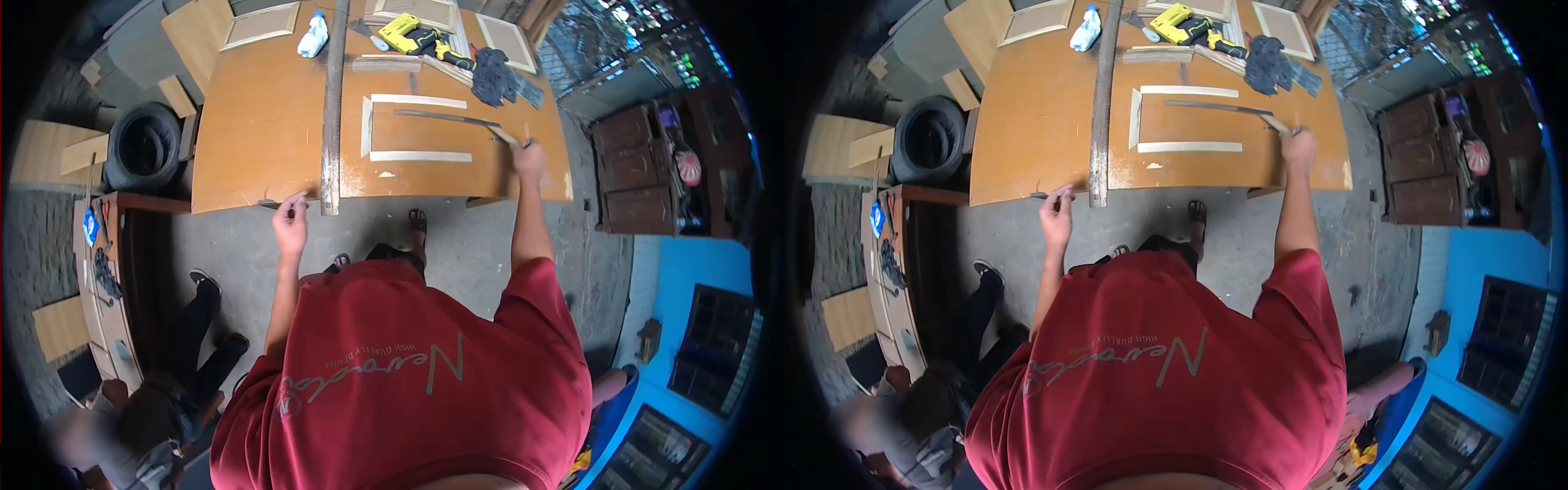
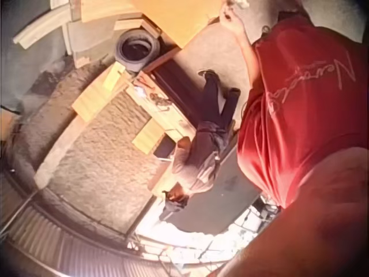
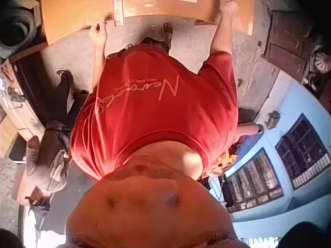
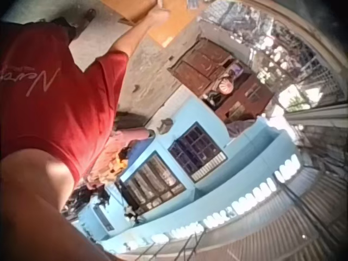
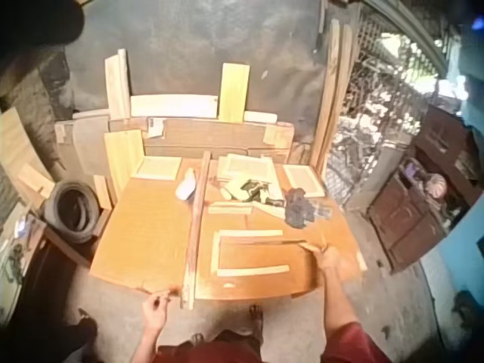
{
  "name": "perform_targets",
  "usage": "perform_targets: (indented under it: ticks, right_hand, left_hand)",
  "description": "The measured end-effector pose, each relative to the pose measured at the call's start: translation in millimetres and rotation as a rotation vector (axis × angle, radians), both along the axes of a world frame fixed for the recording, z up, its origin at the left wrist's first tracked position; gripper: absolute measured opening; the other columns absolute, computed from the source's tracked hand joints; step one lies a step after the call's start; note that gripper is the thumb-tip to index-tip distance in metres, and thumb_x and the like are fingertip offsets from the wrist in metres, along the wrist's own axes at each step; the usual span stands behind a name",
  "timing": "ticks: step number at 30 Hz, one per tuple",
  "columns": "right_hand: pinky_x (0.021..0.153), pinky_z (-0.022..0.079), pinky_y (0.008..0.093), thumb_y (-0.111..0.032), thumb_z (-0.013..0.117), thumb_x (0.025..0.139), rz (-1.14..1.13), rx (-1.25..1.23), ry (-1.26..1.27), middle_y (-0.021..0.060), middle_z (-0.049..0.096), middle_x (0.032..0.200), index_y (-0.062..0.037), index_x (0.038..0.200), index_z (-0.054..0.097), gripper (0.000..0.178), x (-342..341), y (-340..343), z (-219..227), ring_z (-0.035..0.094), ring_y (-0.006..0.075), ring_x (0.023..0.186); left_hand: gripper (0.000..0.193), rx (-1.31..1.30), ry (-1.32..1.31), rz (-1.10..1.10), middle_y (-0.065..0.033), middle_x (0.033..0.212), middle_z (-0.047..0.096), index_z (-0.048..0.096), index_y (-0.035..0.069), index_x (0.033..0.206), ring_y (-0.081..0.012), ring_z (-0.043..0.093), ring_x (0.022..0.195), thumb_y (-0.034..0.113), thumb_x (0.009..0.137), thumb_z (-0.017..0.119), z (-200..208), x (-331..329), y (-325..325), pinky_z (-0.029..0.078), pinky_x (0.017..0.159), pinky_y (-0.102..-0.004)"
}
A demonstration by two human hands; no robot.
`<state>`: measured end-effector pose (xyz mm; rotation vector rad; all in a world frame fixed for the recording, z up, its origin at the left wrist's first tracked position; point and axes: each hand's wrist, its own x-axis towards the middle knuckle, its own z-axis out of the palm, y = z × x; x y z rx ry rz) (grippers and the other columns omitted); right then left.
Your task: Sawing a small wooden plank using a hand saw.
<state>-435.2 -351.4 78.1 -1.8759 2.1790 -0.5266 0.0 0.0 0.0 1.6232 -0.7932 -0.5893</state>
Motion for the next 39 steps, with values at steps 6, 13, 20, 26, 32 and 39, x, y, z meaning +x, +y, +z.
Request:
perform_targets:
  ticks: [6,13,20,26,32,39]
  right_hand:
    - [0.073,0.052,0.0460,-0.030,0.079,0.080,-0.224,-0.385,-0.055,0.0186,0.069,0.082,-0.0018,0.085,0.063,0.033,5.0,72.1,64.4,0.068,0.0371,0.077]
    - [0.041,0.034,0.0306,-0.032,0.075,0.092,-0.230,0.265,-1.248,-0.0034,0.047,0.058,-0.0140,0.076,0.056,0.030,113.8,222.2,-12.4,0.045,0.0115,0.046]
    - [0.043,0.031,0.0242,-0.013,0.078,0.092,0.015,0.742,-1.464,-0.0066,0.045,0.066,-0.0152,0.082,0.049,0.030,208.1,366.1,-52.2,0.039,0.0031,0.052]
    - [0.060,0.047,0.0307,-0.015,0.080,0.087,0.399,0.317,-1.084,0.0019,0.064,0.071,-0.0069,0.071,0.045,0.039,220.9,391.5,-78.0,0.055,0.0082,0.066]
    - [0.071,0.052,0.0296,-0.012,0.079,0.089,0.484,0.291,-1.092,0.0115,0.076,0.095,-0.0061,0.073,0.043,0.040,213.9,395.5,-58.6,0.063,0.0094,0.082]
    - [0.059,0.042,0.0270,-0.019,0.079,0.089,0.282,0.309,-1.219,-0.0037,0.052,0.074,-0.0044,0.093,0.058,0.026,232.7,341.8,-49.3,0.049,0.0066,0.063]
  left_hand:
    - [0.022,0.043,-0.024,0.122,-0.0025,0.092,0.070,0.073,-0.001,0.113,-0.0091,0.061,0.083,0.015,0.103,0.062,-2.1,50.7,82.4,0.050,0.077,-0.0243]
    - [0.027,0.097,0.213,-0.097,-0.0004,0.093,0.069,0.073,0.003,0.114,-0.0062,0.057,0.082,0.024,0.104,0.062,-10.1,21.9,92.4,0.048,0.071,-0.0241]
    - [0.053,0.174,0.662,-0.186,-0.0052,0.100,0.069,0.049,0.004,0.145,-0.0121,0.064,0.084,0.028,0.101,0.066,31.1,-32.8,44.6,0.053,0.067,-0.0293]
    - [0.060,0.159,0.340,-0.118,-0.0063,0.097,0.067,0.043,0.003,0.147,-0.0144,0.067,0.080,0.012,0.095,0.072,16.6,-46.0,36.6,0.056,0.068,-0.0309]
    - [0.047,0.179,0.543,-0.198,-0.0082,0.092,0.066,0.046,0.003,0.145,-0.0135,0.061,0.063,0.010,0.100,0.058,31.8,-48.3,40.8,0.050,0.052,-0.0278]
    - [0.038,0.436,1.005,-0.845,-0.0139,0.094,0.067,0.056,-0.007,0.126,-0.0116,0.048,0.052,0.018,0.102,0.041,66.2,19.6,46.2,0.041,0.041,-0.0239]
